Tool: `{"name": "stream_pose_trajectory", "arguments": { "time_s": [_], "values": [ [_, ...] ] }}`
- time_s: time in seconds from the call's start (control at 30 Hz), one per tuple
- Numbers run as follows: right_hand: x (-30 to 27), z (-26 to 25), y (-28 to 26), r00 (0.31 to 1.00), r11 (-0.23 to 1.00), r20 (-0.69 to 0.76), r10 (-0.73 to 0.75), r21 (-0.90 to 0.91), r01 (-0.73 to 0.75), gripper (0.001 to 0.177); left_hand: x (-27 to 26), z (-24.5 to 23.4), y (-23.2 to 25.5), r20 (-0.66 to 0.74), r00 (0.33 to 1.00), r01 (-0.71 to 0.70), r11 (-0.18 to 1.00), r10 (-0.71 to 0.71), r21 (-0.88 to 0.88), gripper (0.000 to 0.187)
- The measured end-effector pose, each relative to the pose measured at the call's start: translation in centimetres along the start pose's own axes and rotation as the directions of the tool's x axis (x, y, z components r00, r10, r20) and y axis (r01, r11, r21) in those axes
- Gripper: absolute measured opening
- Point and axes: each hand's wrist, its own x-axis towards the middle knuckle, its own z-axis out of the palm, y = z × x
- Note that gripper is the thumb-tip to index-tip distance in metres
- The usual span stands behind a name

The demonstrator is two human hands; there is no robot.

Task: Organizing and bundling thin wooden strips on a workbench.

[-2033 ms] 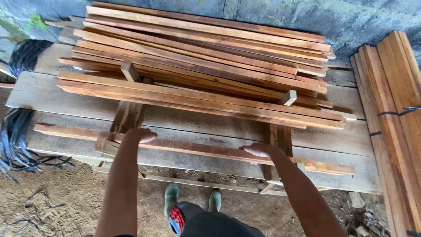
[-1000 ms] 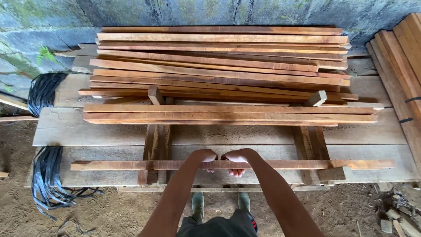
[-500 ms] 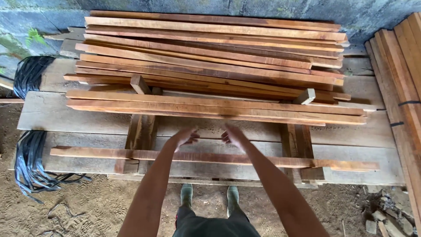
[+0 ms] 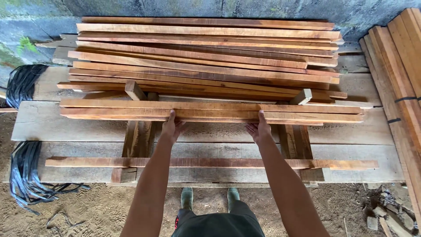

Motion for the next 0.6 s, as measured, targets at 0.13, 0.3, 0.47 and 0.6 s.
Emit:
{"name": "stream_pose_trajectory", "arguments": {
  "time_s": [0.13,0.3,0.47,0.6],
  "values": [
    [-0.2,0.4,-0.1,0.999,0.996,-0.01,-0.03,0.083,0.031,0.101,0.3,0.6,0.2,-0.02,0.999,-0.026,0.998,0.025,-0.06,0.084],
    [-0.2,1.1,-0.1,0.997,0.986,-0.051,-0.054,0.157,0.061,0.087,1.8,0.1,-0.2,-0.024,0.999,-0.036,0.998,0.034,-0.057,0.078],
    [-2.2,1.1,-0.5,0.999,0.985,-0.013,-0.045,0.165,0.046,0.075,1.6,-1.1,-1.2,-0.006,0.999,-0.037,0.994,0.037,-0.099,0.08],
    [-3.3,0.1,-0.2,1.0,0.982,-0.018,-0.022,0.186,0.025,0.07,3.0,-3.1,-2.6,0.015,1.0,-0.005,0.997,0.007,-0.083,0.077]
  ]
}}
